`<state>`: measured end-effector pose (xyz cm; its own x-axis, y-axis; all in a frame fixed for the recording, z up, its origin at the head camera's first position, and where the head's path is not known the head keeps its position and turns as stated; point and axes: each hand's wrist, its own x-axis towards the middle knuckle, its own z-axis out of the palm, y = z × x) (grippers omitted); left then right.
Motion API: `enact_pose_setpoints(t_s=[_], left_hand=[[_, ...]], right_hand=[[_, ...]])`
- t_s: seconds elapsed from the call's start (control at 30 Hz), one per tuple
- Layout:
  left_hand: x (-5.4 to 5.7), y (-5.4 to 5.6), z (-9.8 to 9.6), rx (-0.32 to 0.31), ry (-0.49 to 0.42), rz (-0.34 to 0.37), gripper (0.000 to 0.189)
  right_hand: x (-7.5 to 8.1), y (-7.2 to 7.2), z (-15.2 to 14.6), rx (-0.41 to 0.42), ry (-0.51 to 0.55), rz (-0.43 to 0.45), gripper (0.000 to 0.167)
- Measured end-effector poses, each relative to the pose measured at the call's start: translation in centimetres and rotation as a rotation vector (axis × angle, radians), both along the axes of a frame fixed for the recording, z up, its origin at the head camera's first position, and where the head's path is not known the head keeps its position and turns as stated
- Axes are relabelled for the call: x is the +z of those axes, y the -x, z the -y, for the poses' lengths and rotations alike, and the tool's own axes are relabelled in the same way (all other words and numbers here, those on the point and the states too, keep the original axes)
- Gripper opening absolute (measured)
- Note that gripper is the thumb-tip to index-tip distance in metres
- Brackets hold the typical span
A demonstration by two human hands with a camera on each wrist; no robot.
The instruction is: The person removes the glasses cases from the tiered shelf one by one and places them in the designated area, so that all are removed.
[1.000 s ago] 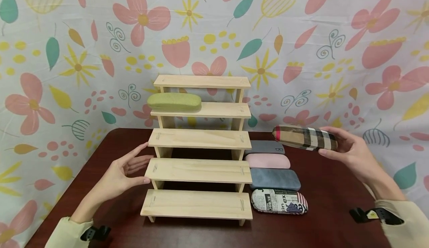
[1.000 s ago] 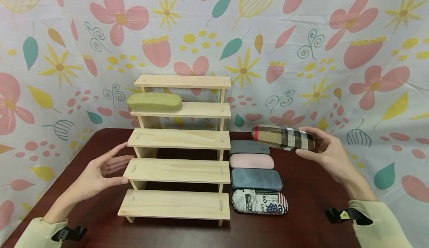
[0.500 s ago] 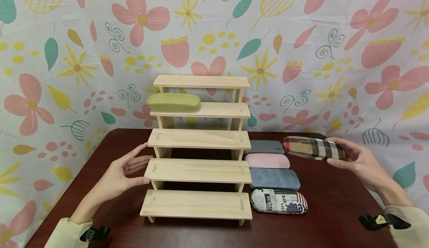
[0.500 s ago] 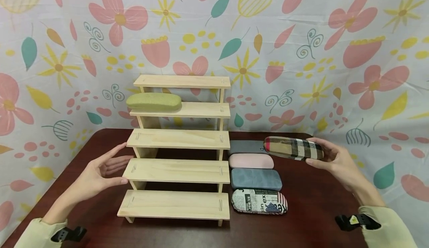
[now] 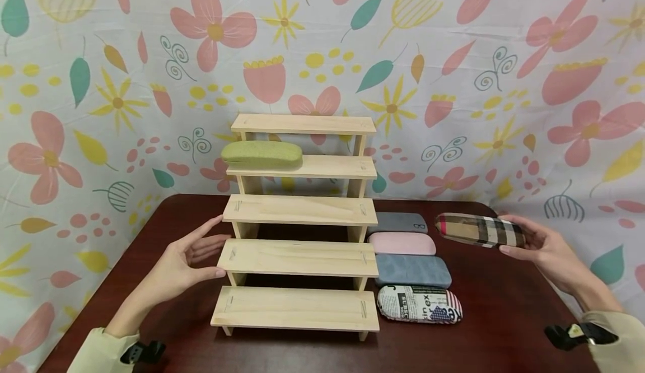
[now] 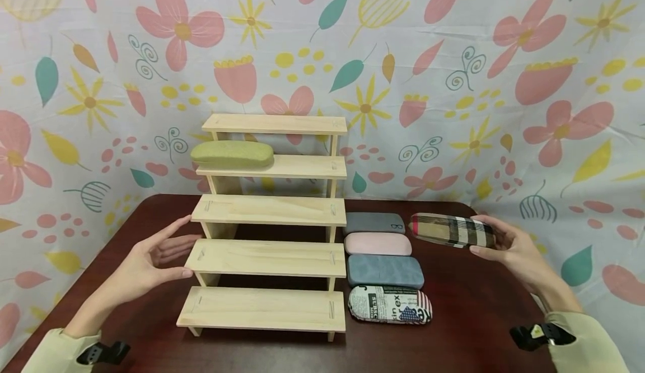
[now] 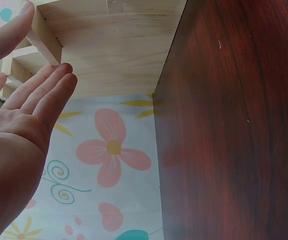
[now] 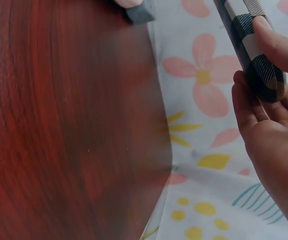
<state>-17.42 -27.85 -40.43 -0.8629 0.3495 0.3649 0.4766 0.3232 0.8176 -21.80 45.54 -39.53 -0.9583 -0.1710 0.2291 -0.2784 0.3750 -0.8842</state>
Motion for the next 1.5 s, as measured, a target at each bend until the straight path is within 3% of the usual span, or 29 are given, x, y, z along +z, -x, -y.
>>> enact_pose_setpoints(t_s=[0.23, 0.4, 1.5], left_hand=[[-0.1, 0.1, 0.1, -0.002, 0.001, -0.001, 0.101], [-0.1, 0.2, 0.1, -0.001, 0.005, -0.002, 0.101], [-0.1, 0.1, 0.1, 0.000, 0.003, -0.009, 0.101]], right_hand=[[-1.0, 0.4, -1.5, 0.028, -0.003, 0.027, 0.063], [-1.6, 0.6, -2.2, -0.021, -0.099, 0.056, 0.064], [-4.3, 1.5, -4.7, -0.078, -0.200, 0.251, 0.054]])
